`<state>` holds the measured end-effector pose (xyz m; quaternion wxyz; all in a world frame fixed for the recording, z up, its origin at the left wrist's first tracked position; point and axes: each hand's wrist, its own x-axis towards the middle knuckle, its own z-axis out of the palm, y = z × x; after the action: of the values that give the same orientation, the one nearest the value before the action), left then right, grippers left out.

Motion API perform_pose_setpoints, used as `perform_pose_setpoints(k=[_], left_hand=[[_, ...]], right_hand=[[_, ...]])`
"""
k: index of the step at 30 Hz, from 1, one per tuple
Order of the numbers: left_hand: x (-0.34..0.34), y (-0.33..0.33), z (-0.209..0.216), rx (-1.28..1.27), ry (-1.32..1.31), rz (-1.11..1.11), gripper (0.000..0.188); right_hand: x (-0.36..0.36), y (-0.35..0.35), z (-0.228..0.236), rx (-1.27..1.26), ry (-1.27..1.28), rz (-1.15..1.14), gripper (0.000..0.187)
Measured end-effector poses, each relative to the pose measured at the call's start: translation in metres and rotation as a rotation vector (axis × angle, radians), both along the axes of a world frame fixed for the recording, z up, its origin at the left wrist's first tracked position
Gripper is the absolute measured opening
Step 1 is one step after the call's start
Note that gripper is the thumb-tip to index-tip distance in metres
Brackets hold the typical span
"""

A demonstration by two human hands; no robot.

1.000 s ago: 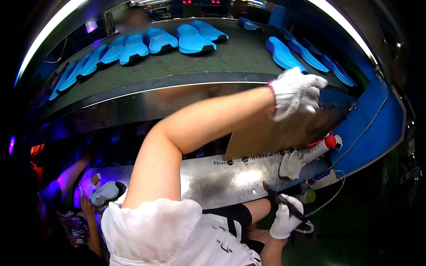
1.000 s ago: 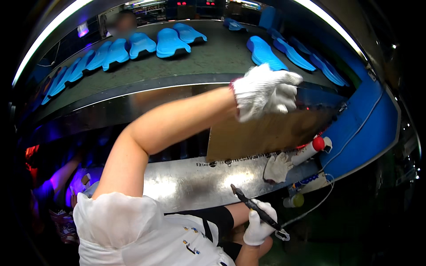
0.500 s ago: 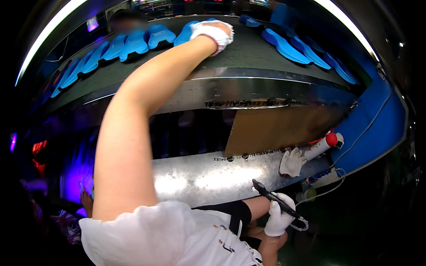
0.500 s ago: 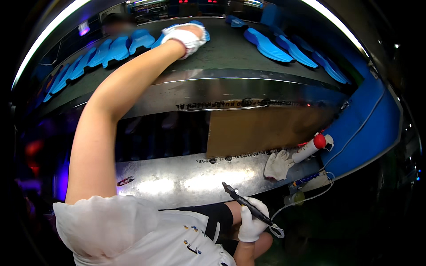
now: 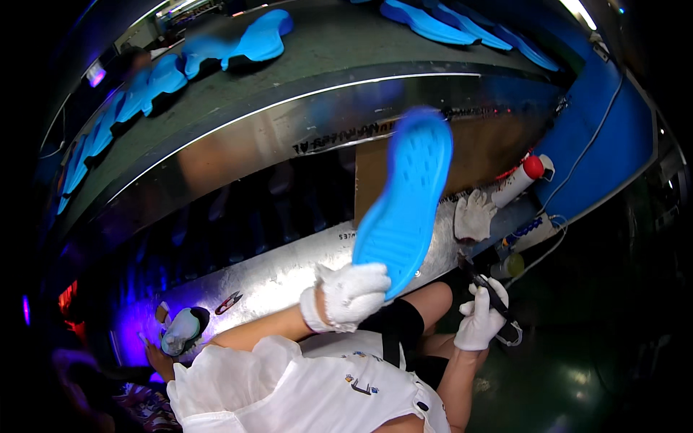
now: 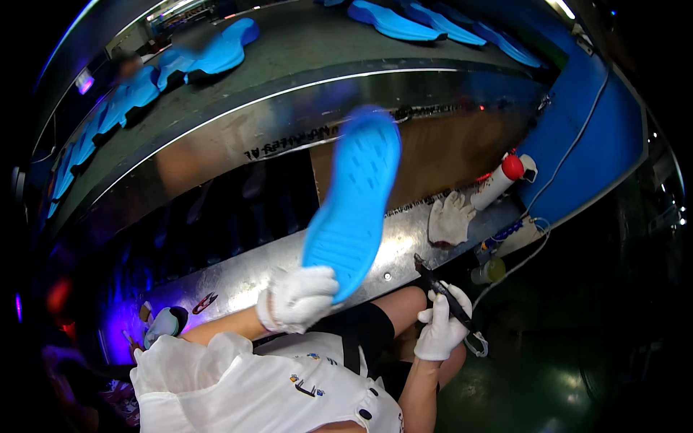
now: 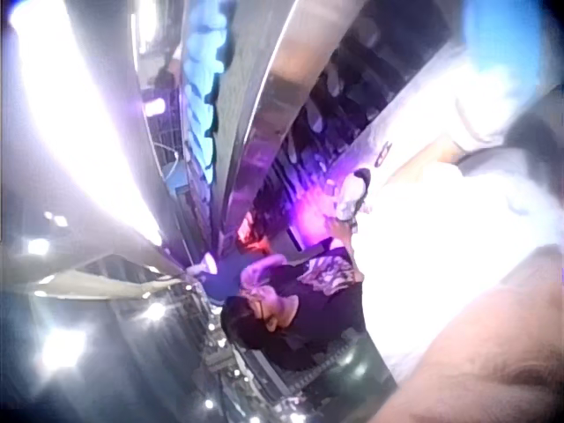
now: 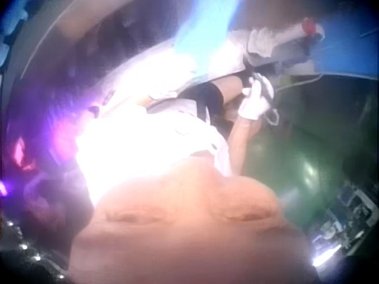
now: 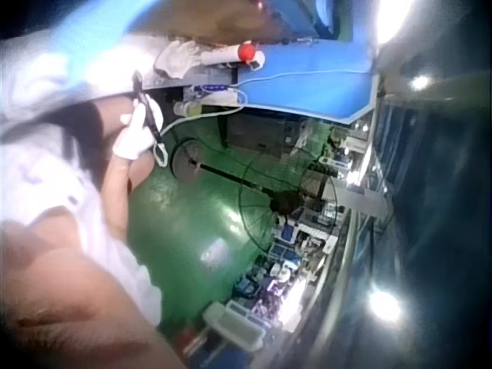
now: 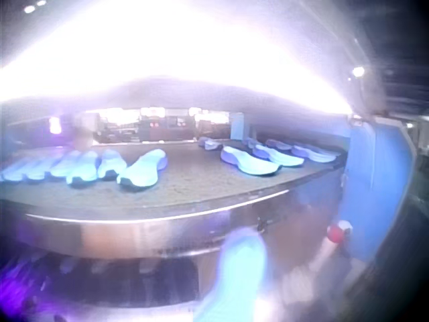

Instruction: The person applies liquid to blue shoe outsoles using a brush tool. They reach for an outsole on a conveyor belt, hold it while brushing the substance onto the surface, and then return the item to the moving belt.

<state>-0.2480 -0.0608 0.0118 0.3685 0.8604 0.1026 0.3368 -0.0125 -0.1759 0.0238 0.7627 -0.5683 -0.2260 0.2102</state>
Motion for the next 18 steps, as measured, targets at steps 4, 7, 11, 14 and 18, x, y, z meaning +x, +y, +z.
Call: perform_pose_setpoints(k=[4, 7, 11, 14, 18], left_hand=[[0.033, -0.005, -0.101, 0.272, -0.221, 0.149, 0.033], [0.007, -0.001, -0.122, -0.084, -0.036, 0.137, 0.031], [0.016, 0.022, -0.099, -1.389, -0.183, 0.321, 0.046], [0.032, 0.052, -0.088, -2.134, -0.418, -0.119, 0.080], [0.054, 0.056, -0.113, -2.305, -0.523, -0.532, 0.094]], right_hand=[[0.000, 0.001, -0.012, -0.024, 0.000, -0.021, 0.027], [-0.003, 0.005, -0.017, -0.083, 0.048, -0.023, 0.027], [-0.006, 0.015, -0.021, -0.108, 0.118, -0.032, 0.027], [-0.007, 0.020, -0.023, -0.087, 0.118, -0.004, 0.027], [-0.012, 0.019, -0.026, -0.115, 0.137, 0.049, 0.029]])
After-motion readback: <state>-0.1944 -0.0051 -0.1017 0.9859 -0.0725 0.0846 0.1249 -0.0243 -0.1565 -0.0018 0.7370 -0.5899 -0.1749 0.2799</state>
